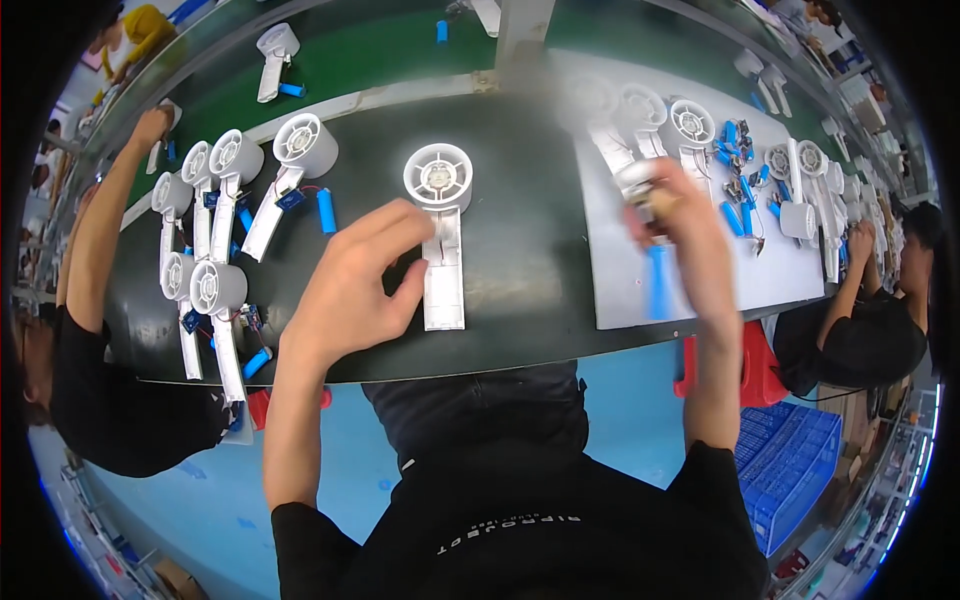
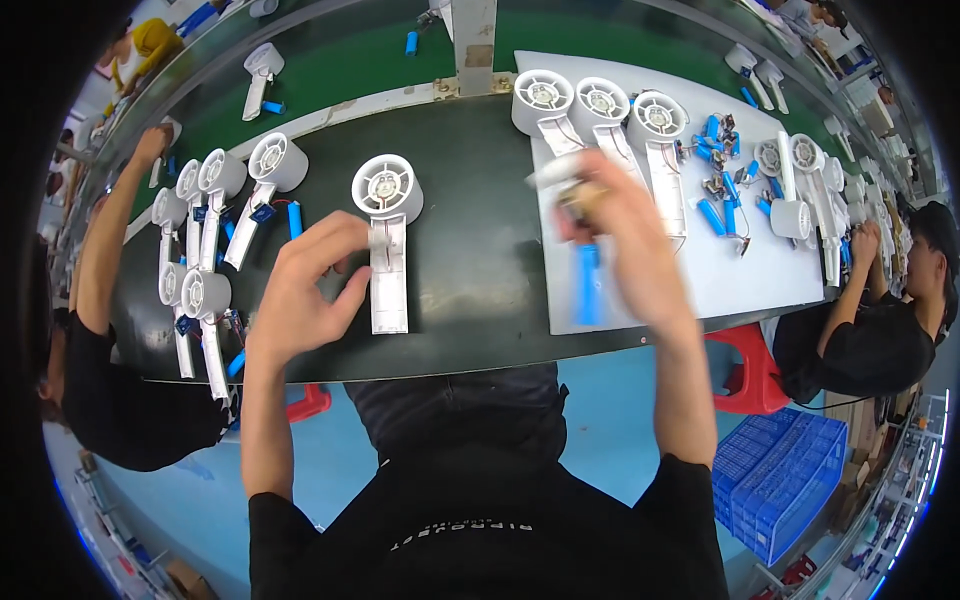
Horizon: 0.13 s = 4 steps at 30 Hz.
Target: The person assembles handheld electric fans by hand, connecting and inserting circuit boards and wires into the fan handle housings, and placing the assembled fan components along the workstation.
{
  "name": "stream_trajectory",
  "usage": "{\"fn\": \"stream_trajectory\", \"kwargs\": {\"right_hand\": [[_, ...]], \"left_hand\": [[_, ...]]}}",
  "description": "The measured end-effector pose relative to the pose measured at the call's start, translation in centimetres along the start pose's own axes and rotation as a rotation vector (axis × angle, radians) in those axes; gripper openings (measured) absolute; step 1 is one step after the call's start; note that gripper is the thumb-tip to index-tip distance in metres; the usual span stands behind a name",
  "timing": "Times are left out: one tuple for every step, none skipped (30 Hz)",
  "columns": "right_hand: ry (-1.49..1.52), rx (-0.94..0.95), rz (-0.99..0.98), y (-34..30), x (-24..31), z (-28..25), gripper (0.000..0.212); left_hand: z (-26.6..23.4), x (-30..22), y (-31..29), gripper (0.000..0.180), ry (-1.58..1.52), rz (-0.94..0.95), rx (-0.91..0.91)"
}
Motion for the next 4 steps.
{"fn": "stream_trajectory", "kwargs": {"right_hand": [[-0.063, 0.103, 0.027, -0.5, 0.6, 2.4, 0.032], [-0.131, 0.199, -0.029, -0.6, 0.6, 4.2, 0.030], [-0.224, 0.249, -0.068, -0.4, 0.6, 5.7, 0.022], [-0.329, 0.317, -0.114, -0.5, 0.8, 7.2, 0.031]], "left_hand": [[0.2, 0.0, -0.2, 0.029, 0.007, 0.005, -0.025], [0.3, 0.6, -0.4, 0.039, 0.012, 0.001, -0.030], [0.8, 1.2, -0.3, 0.039, -0.003, -0.012, -0.069], [1.0, 1.8, -0.5, 0.039, -0.013, -0.022, -0.115]]}}
Point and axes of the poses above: each hand's wrist, its own y-axis towards the middle knuckle, its own z-axis out of the palm, x = y × z, the point moved 1 cm from there along y, towards the middle knuckle, and after that the axes turned 7 degrees about -x, right-handed, at the moved point
